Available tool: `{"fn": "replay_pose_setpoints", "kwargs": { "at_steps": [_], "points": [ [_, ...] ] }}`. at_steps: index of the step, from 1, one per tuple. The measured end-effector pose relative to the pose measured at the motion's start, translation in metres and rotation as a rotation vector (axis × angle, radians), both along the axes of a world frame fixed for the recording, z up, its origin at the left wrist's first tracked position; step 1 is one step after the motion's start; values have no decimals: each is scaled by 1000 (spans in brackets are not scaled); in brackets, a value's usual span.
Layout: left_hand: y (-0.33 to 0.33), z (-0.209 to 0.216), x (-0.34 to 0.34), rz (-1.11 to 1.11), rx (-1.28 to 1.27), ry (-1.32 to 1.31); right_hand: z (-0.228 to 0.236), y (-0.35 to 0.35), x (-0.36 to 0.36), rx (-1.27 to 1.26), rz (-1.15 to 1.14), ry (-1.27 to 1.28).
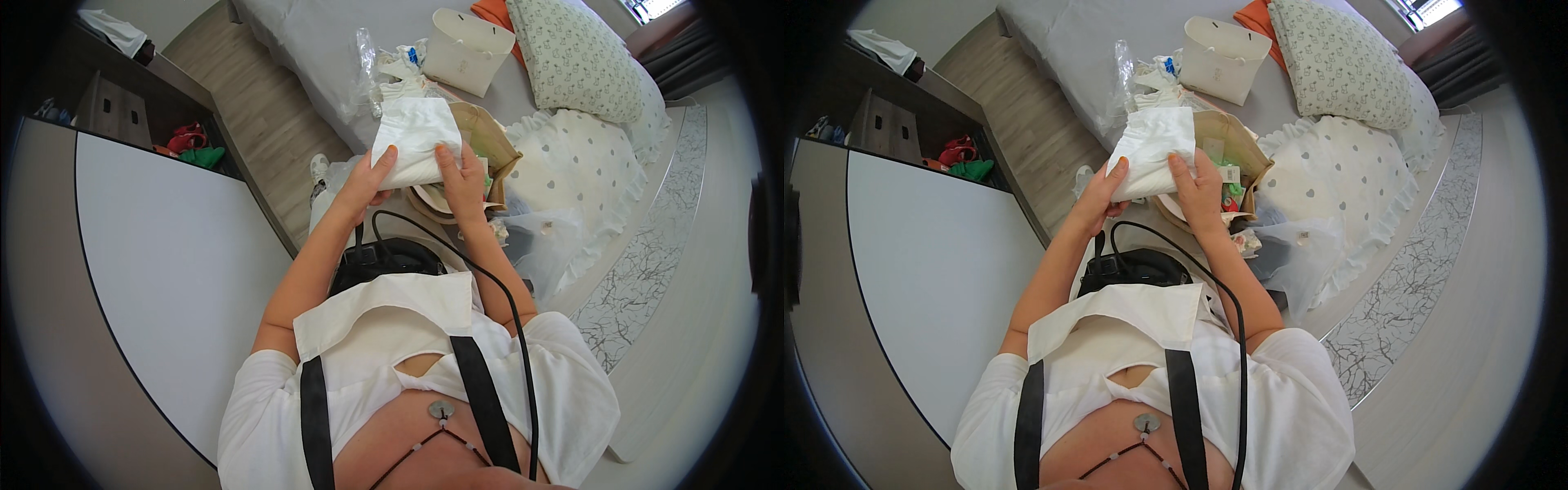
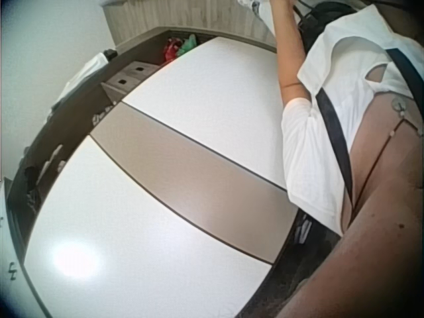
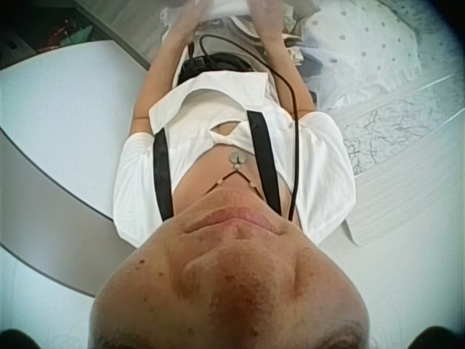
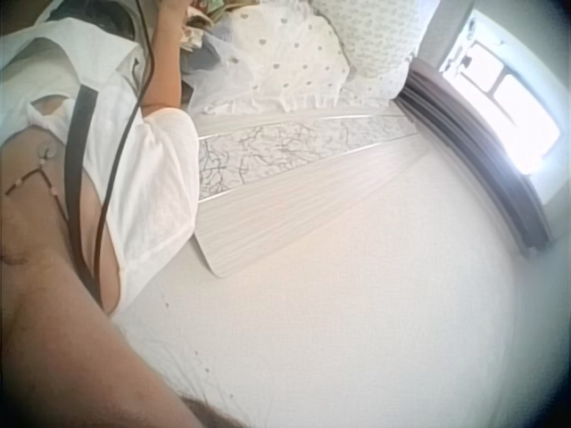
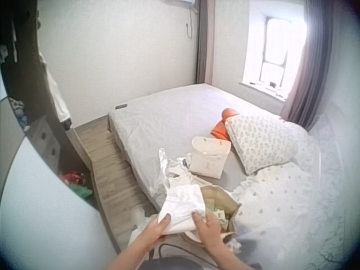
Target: The person picks up clothing items, a small box, and medicine packets from a shelf and floor, and places them into two white shopping bags on a bed.
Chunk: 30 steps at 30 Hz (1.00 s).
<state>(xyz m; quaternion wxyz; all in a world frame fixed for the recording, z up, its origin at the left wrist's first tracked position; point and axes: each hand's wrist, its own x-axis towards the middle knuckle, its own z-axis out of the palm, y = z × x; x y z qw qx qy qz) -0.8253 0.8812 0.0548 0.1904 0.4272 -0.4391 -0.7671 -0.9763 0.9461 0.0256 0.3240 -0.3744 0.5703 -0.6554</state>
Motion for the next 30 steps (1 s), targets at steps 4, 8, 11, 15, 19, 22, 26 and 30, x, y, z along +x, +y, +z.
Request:
{"fn": "replay_pose_setpoints", "kwargs": {
  "at_steps": [4,8,11,15,19,22,26,30],
  "points": [
    [4,-12,-2,114,-87,-49,-6,-1,0,55,12,-83],
    [8,-29,-8,241,-445,-17,-6,-4,-4,161,93,-437],
    [8,-32,-9,222,-735,23,0,-2,-6,267,95,-570],
    [11,-33,-10,216,-825,57,-14,-2,-7,125,28,-335],
    [6,-10,-6,127,-269,-17,-9,1,-5,19,-55,74],
    [0,-5,-2,75,-131,-103,-5,7,-7,53,-9,241],
    [1,-26,-1,142,-447,1,0,0,-6,101,75,-30],
    [8,-23,-3,167,-826,-88,1,-2,-7,180,131,-356]
  ]
}}
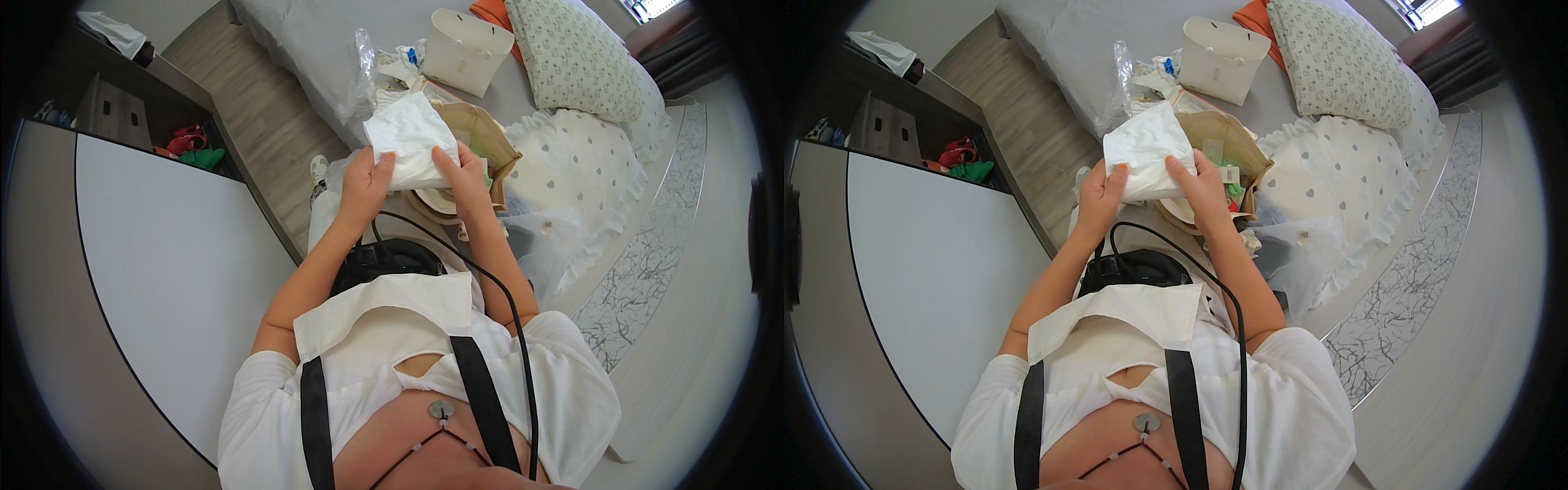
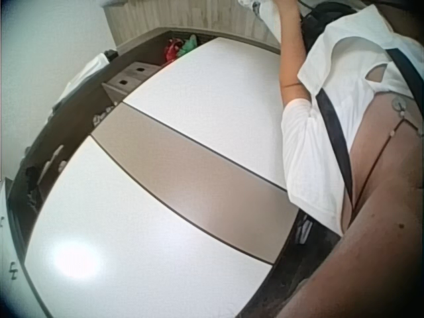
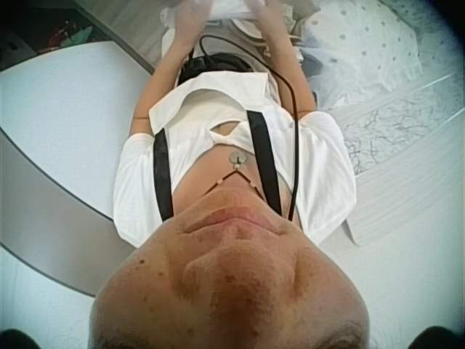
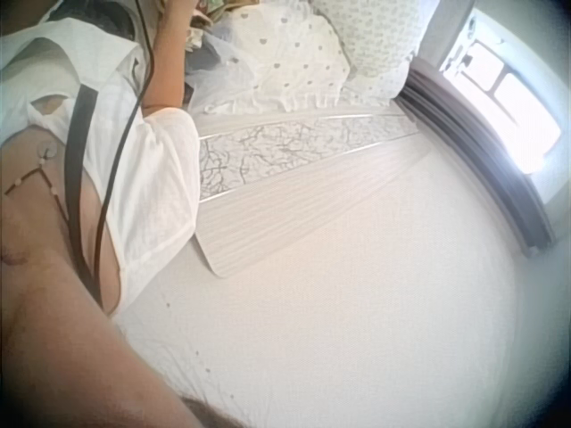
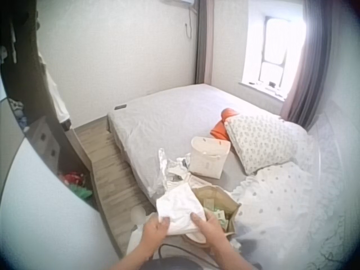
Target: The person picks up clothing items, a small box, and medicine packets from a shelf and floor, and places them into two white shopping bags on a bed.
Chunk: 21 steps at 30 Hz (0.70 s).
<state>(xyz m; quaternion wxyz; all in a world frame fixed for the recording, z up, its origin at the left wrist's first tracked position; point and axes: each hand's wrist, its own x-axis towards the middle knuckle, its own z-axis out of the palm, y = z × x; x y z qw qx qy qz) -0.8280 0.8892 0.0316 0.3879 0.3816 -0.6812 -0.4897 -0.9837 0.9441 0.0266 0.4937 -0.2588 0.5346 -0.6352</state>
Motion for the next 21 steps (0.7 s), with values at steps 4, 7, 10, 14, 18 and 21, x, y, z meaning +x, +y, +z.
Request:
{"fn": "replay_pose_setpoints", "kwargs": {
  "at_steps": [4,7,10,14,18,21],
  "points": [
    [8,2,-3,-20,-139,-7,-15,-4,-3,-46,-129,-53],
    [4,-1,-2,-59,123,15,-14,-3,-1,-149,-223,337],
    [-3,14,1,-126,606,-30,-3,2,3,-164,-271,695],
    [-9,16,3,-159,860,10,-5,5,3,-222,-251,740],
    [-6,5,4,-127,688,88,-14,-1,-2,-148,-78,290],
    [-6,-9,3,-91,427,91,1,1,0,-21,-17,-87]
  ]
}}
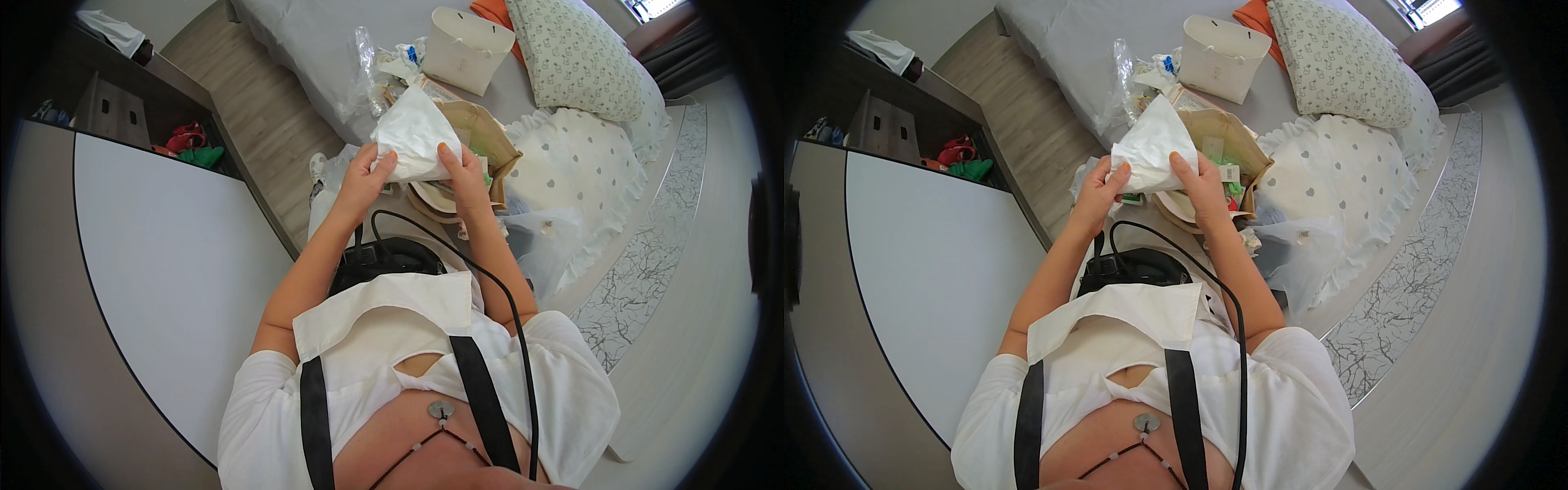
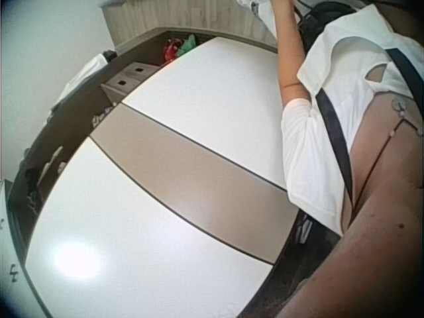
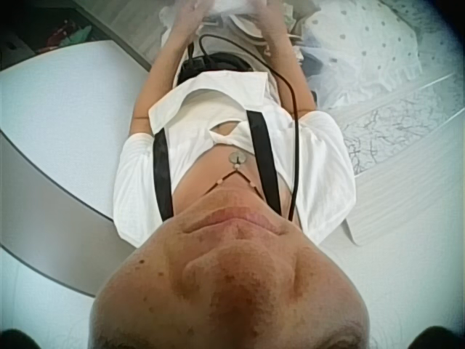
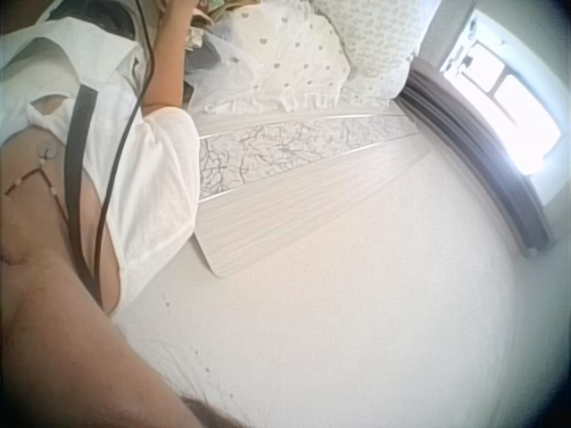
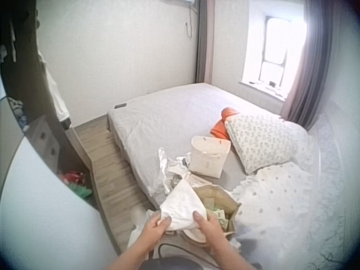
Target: The person picks up clothing items, a small box, and medicine packets from a shelf and floor, and places them into two white shopping bags on a bed.
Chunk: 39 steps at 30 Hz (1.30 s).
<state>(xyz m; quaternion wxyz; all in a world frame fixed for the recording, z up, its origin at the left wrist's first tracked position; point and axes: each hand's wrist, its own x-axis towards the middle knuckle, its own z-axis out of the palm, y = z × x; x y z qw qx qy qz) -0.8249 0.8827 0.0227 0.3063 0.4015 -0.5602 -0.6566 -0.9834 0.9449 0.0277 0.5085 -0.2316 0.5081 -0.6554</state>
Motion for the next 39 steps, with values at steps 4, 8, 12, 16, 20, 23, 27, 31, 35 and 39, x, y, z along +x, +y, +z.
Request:
{"fn": "replay_pose_setpoints", "kwargs": {
  "at_steps": [4,8,12,16,20,23,27,31,35,39],
  "points": [
    [-1,-8,0,-11,71,141,-10,-1,-3,-11,-80,-12],
    [4,-5,-1,1,219,228,-4,-3,2,-120,-189,229],
    [1,12,-1,-39,370,214,-16,1,-5,-44,-205,597],
    [4,24,-9,1,314,-75,-17,3,-2,-82,-191,725],
    [-2,-5,-5,90,199,20,-11,0,2,-23,-44,615],
    [3,-2,-8,146,178,140,-8,-1,0,30,116,509],
    [9,11,-14,146,126,175,-13,-3,6,-31,-42,342],
    [5,0,-9,169,-79,74,-14,-2,11,-40,-33,222],
    [10,6,-9,203,-320,-64,-9,-3,9,62,-18,-146],
    [13,5,-11,200,-335,17,-13,-4,9,-22,-83,79]
  ]
}}
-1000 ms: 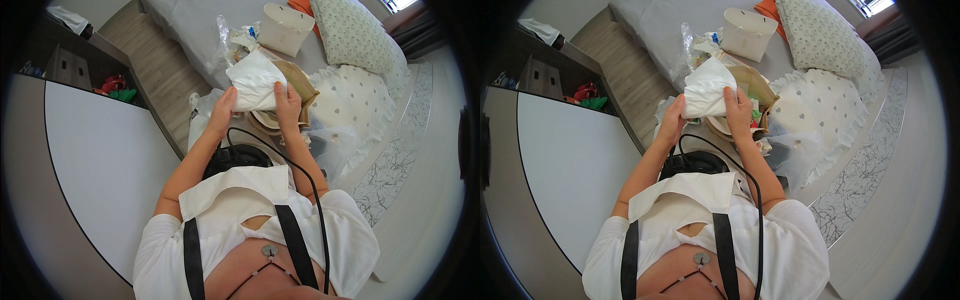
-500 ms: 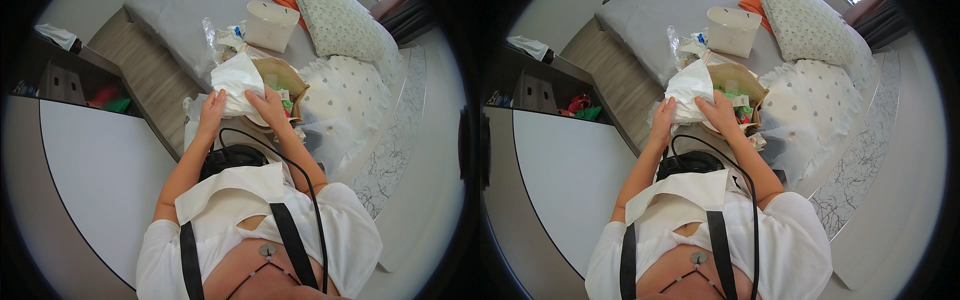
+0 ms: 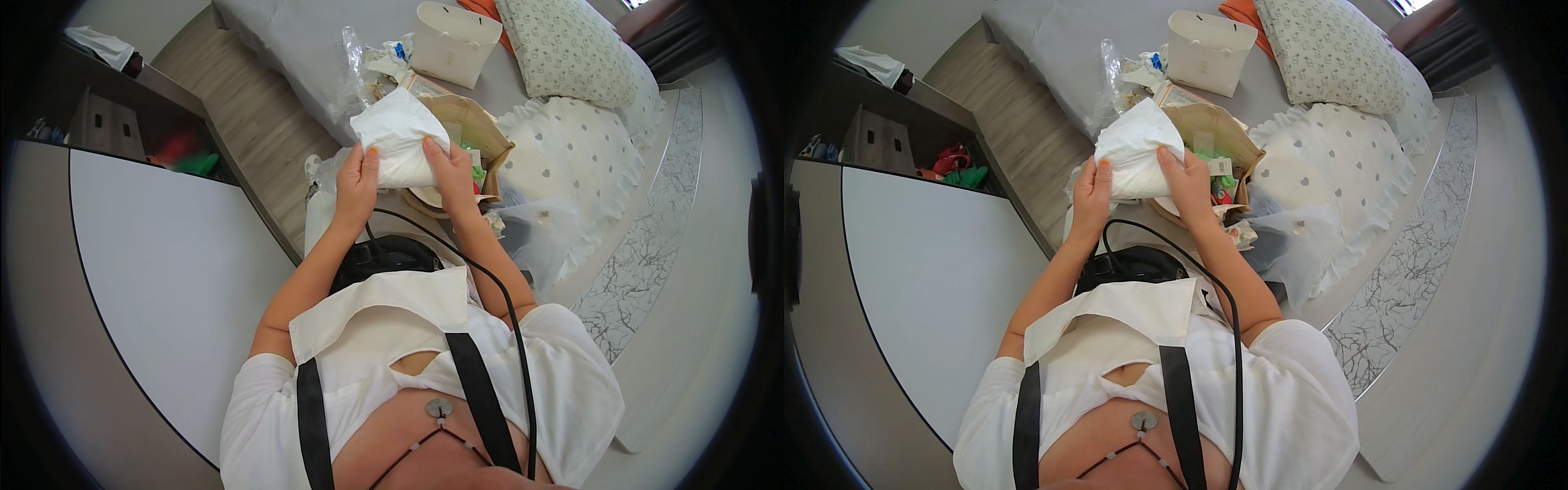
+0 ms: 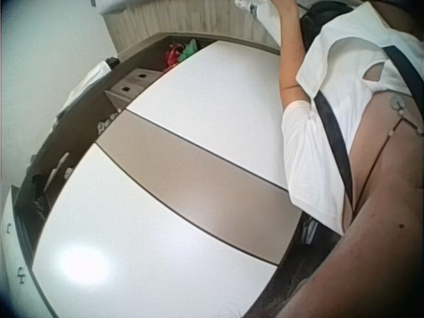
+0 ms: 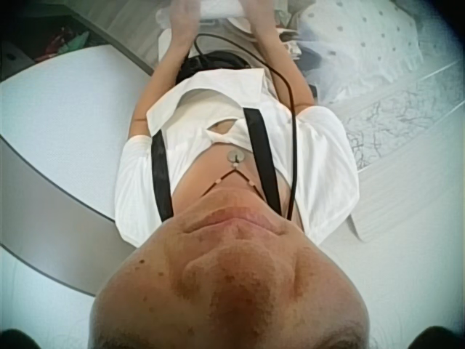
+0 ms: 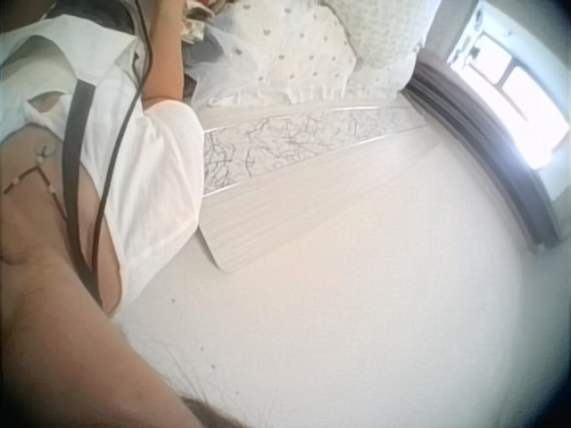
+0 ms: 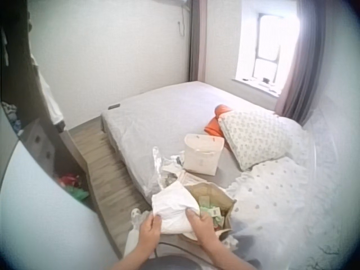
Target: The person picks up clothing items, a small box, and medicine packets from a shelf and floor, and places them into two white shopping bags on a bed.
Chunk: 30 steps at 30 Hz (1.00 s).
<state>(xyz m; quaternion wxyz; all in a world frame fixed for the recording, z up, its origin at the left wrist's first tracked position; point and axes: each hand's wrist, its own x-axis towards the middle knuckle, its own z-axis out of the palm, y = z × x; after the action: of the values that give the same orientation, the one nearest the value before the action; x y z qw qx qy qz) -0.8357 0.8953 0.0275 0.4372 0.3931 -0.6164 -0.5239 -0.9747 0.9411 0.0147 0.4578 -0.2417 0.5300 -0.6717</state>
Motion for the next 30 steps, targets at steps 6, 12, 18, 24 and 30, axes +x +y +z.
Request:
{"fn": "replay_pose_setpoints", "kwargs": {
  "at_steps": [6,12,18,24,30],
  "points": [
    [-12,12,9,-128,590,-119,-12,2,4,-76,-88,571],
    [-8,-3,12,-9,208,-168,-8,-2,8,65,50,84],
    [-11,-10,10,-50,34,-71,-2,-4,5,11,-29,-4],
    [-19,17,17,-214,801,-152,-9,4,3,-116,-69,753],
    [-13,-5,21,-142,463,-58,-12,-5,7,-31,30,-21]
  ]
}}
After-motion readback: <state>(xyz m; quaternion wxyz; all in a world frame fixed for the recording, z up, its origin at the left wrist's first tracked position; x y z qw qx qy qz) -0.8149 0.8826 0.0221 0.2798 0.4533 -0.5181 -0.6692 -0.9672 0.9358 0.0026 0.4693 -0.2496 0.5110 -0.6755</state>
